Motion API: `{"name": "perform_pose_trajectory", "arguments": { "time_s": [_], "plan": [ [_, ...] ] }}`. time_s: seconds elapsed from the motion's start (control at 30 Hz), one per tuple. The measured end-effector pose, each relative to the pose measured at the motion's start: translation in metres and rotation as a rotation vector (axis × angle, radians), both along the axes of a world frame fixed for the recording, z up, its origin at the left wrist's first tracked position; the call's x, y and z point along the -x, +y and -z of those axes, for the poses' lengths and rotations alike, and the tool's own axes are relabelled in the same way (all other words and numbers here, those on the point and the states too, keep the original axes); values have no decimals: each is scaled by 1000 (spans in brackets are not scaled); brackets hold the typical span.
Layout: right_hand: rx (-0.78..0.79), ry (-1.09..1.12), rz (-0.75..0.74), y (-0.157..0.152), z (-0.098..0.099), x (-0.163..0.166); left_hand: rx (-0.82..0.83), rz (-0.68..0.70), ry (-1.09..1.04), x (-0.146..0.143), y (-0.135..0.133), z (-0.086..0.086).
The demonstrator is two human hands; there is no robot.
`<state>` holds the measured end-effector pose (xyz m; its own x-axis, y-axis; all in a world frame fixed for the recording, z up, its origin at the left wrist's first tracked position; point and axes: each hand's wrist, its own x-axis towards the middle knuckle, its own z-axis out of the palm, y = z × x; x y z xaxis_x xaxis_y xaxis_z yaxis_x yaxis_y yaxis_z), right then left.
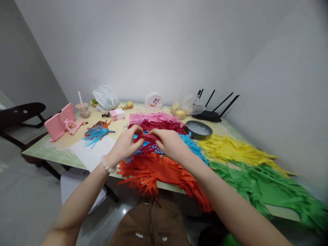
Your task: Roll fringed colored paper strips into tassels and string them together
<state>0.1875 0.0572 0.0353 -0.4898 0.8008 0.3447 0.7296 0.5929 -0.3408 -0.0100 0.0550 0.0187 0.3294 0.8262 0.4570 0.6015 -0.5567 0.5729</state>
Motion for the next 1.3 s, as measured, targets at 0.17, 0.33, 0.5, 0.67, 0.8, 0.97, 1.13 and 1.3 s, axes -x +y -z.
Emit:
{"name": "perform_pose_trajectory", "arguments": {
  "time_s": [0.17,0.33,0.5,0.67,0.8,0.97,1.13,1.3],
  "plan": [
    [91,185,-16,-12,-15,-32,254,189,-106,1,7,1],
    [192,186,-4,-15,-11,-56,287,210,-140,-1,2,-6],
    [277,348,-82,-21,-1,-62,416,248,-278,-2,-2,-6],
    [265,601,-192,-26,12,-62,479,302,-430,0,-3,1],
    [248,709,-245,-29,16,-65,604,340,-568,0,-7,3],
    [195,686,-278,-30,12,-69,668,323,-632,-4,-12,-2],
    [178,663,-248,-29,12,-73,595,251,-589,-1,-10,1],
    [227,689,-185,-27,14,-76,416,206,-403,2,-14,-6]
  ]
}}
